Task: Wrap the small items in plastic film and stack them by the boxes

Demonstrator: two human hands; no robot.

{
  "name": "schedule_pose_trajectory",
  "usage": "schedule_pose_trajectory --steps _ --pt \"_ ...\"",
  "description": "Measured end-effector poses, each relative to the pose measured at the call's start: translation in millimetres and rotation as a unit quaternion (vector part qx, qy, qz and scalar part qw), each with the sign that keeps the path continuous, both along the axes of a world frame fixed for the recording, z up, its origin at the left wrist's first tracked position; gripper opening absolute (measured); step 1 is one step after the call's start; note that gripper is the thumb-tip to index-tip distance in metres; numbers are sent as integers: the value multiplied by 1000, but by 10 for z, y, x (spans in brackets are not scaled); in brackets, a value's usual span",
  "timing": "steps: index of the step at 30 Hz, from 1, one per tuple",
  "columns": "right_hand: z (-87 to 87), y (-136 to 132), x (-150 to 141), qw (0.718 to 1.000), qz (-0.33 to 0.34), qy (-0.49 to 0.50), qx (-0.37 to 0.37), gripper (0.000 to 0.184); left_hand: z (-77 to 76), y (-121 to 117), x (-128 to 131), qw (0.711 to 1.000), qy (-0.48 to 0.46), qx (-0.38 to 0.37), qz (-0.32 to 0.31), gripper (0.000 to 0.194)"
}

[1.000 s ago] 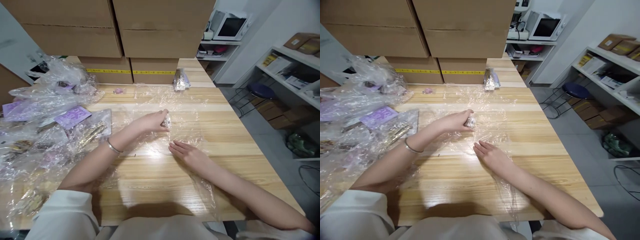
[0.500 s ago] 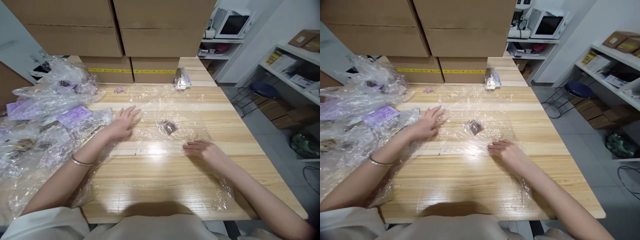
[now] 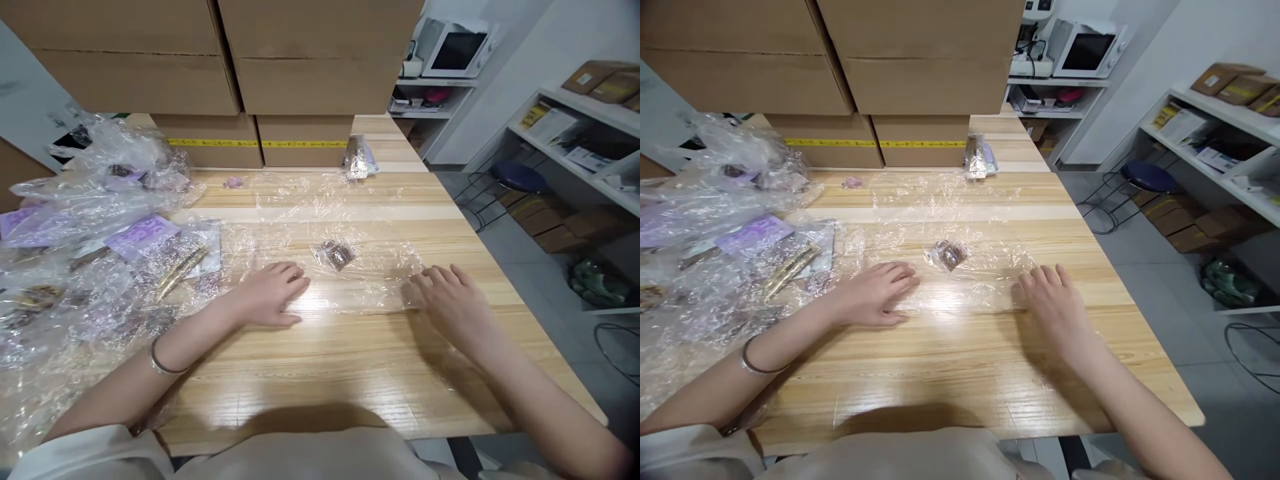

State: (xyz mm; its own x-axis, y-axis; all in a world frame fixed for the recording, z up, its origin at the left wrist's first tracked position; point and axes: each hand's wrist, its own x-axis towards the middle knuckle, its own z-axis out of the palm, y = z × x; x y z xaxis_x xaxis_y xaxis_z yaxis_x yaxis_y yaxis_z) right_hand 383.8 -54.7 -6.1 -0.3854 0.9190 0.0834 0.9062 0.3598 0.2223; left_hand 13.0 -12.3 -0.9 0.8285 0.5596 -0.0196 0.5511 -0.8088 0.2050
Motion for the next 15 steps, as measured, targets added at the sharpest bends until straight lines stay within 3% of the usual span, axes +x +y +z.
schedule_pose_trajectory --steps 3,6,8,10,12,15 --pt "155 192 150 984 -41 119 -122 30 -48 9 -9 999 -1 -3 43 31" --pt "279 444 243 926 -59 312 -202 14 -18 128 -158 985 -68 -121 103 31" --pt "292 606 279 871 -76 423 -237 14 8 218 -275 948 -154 -221 169 31" --pt "250 758 315 827 -95 469 -294 17 1 300 -359 902 -245 -271 232 33" --pt "185 910 374 811 -103 463 -342 26 -45 369 -389 865 -322 -268 276 33" --pt "103 1149 514 810 -99 442 -372 41 -145 443 -355 810 -402 -261 339 35"
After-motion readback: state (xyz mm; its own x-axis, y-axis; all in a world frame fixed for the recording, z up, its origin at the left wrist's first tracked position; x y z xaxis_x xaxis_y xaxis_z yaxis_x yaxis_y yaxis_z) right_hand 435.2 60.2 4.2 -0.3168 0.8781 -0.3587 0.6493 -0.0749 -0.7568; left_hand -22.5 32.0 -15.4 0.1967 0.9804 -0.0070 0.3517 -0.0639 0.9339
